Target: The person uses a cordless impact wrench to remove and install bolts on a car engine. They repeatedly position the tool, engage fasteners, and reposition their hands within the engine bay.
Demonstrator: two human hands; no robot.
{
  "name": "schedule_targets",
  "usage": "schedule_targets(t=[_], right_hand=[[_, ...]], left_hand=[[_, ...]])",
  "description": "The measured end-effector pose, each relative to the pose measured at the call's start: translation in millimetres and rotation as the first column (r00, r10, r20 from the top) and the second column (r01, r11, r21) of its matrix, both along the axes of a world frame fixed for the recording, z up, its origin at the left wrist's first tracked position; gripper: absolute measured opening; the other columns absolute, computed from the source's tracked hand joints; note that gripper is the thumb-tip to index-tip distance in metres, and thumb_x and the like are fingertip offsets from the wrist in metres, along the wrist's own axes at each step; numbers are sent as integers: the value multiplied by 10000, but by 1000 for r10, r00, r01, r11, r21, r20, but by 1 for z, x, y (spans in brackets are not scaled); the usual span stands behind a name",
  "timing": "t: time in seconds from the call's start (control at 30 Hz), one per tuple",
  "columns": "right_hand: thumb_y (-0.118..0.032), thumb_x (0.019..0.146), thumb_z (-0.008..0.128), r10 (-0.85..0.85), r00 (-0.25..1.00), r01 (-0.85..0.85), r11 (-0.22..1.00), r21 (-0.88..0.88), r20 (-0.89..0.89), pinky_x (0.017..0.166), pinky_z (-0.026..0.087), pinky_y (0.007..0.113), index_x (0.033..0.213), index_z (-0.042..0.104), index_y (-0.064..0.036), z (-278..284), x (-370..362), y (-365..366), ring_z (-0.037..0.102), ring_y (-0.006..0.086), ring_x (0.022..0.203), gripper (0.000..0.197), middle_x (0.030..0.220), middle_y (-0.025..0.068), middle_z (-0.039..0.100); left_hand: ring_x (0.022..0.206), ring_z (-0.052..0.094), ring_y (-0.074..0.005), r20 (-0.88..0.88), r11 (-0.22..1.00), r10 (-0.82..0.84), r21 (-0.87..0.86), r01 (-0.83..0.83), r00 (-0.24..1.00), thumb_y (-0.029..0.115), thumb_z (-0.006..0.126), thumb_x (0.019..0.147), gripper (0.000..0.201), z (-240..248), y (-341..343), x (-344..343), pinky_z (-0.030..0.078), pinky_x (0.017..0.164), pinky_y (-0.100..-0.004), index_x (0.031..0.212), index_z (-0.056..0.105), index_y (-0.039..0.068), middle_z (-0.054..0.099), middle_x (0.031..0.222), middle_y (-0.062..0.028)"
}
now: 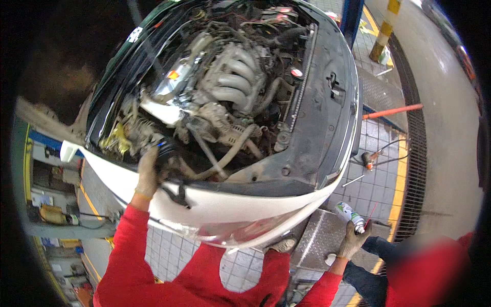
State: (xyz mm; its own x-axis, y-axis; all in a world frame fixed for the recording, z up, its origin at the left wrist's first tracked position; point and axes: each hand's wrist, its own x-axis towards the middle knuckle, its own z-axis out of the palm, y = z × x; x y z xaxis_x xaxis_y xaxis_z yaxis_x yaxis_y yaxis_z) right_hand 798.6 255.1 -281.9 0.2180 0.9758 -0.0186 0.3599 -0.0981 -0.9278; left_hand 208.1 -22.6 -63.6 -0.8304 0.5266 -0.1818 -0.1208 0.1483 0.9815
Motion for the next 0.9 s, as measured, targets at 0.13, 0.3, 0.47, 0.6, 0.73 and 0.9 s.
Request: schedule_targets(t=[0.13,0.3,0.47,0.6,0.73,0.9], right_hand=[[-191,905,713,10,998,-19,989,148,61,1054,456,376,1481,421,18,212,-40,-44,557,259,1242,679,1418,191,531],[-502,1013,541,198,803,35,926,376,-562,1043,476,458,1408,491,-31,350,-139,-97,546,273,1255,616,1359,142,567],[-155,975,586,265,948,-317,839,441,178,1023,479,427,1418,501,-7,396,-243,-144,588,266,1181,474,1327,143,595],[-120,878,699,377,897,-443,773,455,233,1004,505,407,1454,435,-16,416,-329,-178,597,273,1181,642,1302,156,601],[-167,736,896,501,823,-566,678,470,268,999,521,372,1506,343,-39,387,-426,-186,604,264,1170,957,1263,152,604],[-255,769,893,719,633,-772,556,308,287,1010,516,386,1446,461,-58,346,-482,-192,608,269,1210,827,1343,171,583]], left_hand=[[1002,657,-198,-299,945,-255,-280,171,920,263,490,1049,345,2,-4,-16,532,889,-337,1182,649,-12,688,1128,-117],[1022,604,-179,-185,970,-239,-76,229,953,334,530,1039,432,29,-4,-7,469,949,-317,1218,647,-41,676,1118,-90],[1095,608,-219,-282,926,-378,-123,357,882,329,514,1034,457,62,-27,-29,452,991,-321,1228,646,-64,677,1188,-143],[911,651,-187,-89,879,-475,-100,467,875,409,564,1000,510,87,-72,-74,505,828,-297,1214,666,-43,701,1056,-123],[795,653,-178,-212,758,-638,-343,555,740,377,570,990,443,101,-99,-121,518,707,-300,1167,678,-14,701,983,-112],[1035,660,-394,-733,679,-660,-490,546,163,-4,474,940,413,80,-103,-167,547,912,-414,1345,543,34,643,1276,-218]])
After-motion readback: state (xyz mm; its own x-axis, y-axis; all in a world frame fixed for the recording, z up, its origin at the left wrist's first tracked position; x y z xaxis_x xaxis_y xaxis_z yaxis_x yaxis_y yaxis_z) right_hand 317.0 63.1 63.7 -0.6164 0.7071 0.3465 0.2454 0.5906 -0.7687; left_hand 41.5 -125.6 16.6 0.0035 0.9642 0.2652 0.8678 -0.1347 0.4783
